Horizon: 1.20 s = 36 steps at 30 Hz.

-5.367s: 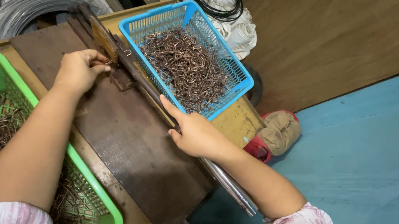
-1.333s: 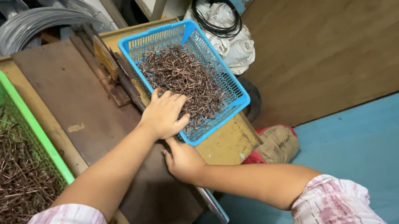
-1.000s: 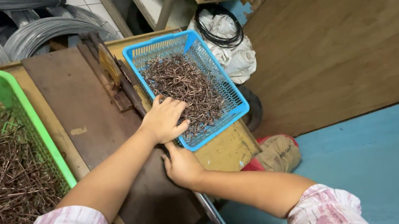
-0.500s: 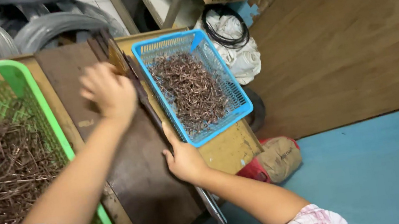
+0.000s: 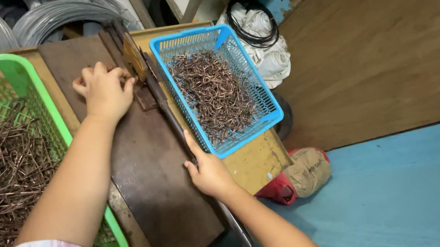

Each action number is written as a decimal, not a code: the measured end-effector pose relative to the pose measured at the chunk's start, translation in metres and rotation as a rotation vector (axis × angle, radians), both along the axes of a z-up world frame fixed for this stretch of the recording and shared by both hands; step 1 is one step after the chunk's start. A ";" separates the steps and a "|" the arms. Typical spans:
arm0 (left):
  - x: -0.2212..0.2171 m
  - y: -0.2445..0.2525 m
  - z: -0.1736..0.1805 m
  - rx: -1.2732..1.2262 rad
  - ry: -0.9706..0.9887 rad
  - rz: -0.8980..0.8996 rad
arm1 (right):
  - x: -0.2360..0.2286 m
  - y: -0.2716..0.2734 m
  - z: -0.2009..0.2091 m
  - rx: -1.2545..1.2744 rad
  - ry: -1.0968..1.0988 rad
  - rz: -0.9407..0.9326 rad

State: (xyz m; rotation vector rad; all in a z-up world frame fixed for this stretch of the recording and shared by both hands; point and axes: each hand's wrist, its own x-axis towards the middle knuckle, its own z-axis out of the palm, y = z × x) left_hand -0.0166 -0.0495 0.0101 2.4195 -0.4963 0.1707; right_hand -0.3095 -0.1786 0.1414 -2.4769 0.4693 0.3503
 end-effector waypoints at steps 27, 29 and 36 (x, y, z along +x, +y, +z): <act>-0.017 0.004 0.014 0.331 0.219 -0.068 | 0.044 0.002 0.176 -0.266 0.271 0.274; -0.027 0.008 0.041 0.330 0.354 -0.062 | 0.038 0.005 0.171 -0.231 0.254 0.250; -0.057 0.040 0.072 -0.460 0.843 -0.100 | 0.017 0.011 0.114 -0.122 0.245 0.152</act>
